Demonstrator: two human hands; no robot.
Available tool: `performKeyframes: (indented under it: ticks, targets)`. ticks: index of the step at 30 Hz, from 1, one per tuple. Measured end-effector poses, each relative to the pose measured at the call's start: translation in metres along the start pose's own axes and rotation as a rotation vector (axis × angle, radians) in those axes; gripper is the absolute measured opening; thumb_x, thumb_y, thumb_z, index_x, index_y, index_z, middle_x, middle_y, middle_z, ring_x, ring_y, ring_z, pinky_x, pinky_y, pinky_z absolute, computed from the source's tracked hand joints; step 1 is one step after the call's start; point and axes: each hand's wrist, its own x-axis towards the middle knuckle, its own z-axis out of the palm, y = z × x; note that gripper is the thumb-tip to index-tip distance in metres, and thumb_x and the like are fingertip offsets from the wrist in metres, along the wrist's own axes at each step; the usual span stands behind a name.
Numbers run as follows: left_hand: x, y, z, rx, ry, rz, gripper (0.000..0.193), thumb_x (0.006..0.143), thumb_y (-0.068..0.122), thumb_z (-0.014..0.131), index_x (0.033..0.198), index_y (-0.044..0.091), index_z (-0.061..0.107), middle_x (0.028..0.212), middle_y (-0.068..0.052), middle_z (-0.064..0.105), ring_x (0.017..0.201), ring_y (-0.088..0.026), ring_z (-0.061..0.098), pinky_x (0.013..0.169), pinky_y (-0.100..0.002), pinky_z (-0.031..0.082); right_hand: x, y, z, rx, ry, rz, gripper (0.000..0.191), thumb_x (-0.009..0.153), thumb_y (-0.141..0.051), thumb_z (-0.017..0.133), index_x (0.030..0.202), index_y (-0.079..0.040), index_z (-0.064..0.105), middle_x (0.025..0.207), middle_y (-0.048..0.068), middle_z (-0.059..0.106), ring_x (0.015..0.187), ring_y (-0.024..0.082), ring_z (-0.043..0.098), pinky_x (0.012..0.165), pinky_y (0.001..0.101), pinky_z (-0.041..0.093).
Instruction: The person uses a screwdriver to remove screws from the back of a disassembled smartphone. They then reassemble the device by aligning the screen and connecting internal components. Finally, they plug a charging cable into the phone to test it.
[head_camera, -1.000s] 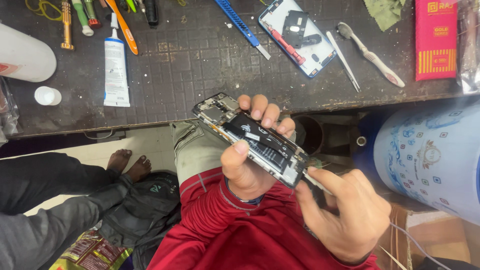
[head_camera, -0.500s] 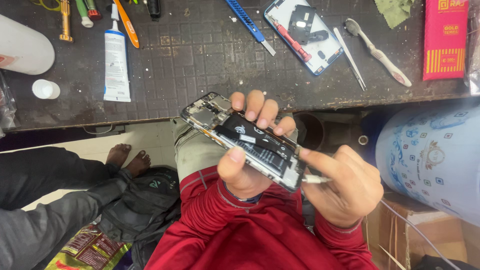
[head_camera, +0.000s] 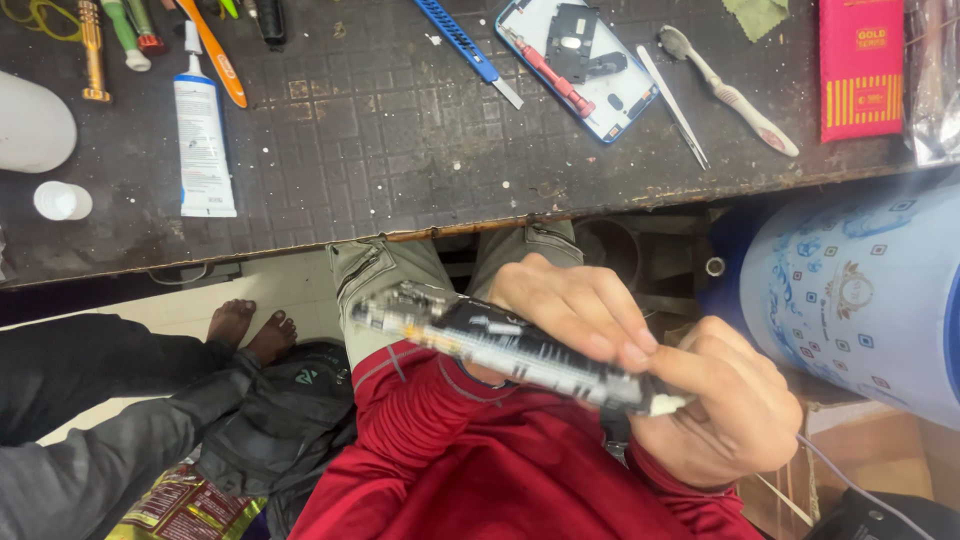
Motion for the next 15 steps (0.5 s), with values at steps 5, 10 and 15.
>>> performKeyframes:
  ticks: [5, 10, 15]
  targets:
    - [-0.011, -0.001, 0.003, 0.118, 0.109, -0.078, 0.031, 0.093, 0.025, 0.083, 0.112, 0.002, 0.075, 0.104, -0.020, 0.076, 0.096, -0.032, 0.076, 0.087, -0.038, 0.065, -0.004, -0.011, -0.018, -0.050, -0.095, 0.171, 0.050, 0.069, -0.009, 0.089, 0.106, 0.002, 0.058, 0.071, 0.005, 0.056, 0.060, 0.013, 0.046, 0.054, 0.0279, 0.033]
    - [-0.028, -0.013, 0.003, -0.103, 0.300, -0.201, 0.033, 0.094, 0.022, 0.083, 0.111, -0.005, 0.075, 0.098, -0.020, 0.077, 0.088, -0.028, 0.075, 0.082, -0.038, 0.061, -0.033, -0.007, -0.020, 0.192, 0.088, 0.275, 0.035, 0.105, -0.020, 0.076, 0.125, -0.005, 0.052, 0.088, 0.001, 0.059, 0.075, 0.005, 0.053, 0.067, 0.0194, 0.040]
    - [-0.047, -0.028, 0.010, -0.100, 0.516, -0.210, 0.038, 0.089, 0.014, 0.088, 0.118, -0.002, 0.070, 0.098, -0.014, 0.074, 0.088, -0.024, 0.074, 0.082, -0.039, 0.060, -0.038, 0.003, -0.025, 0.015, 0.025, 0.220, 0.017, 0.108, -0.010, 0.071, 0.117, -0.001, 0.059, 0.087, 0.008, 0.067, 0.076, 0.010, 0.063, 0.066, 0.0180, 0.049]
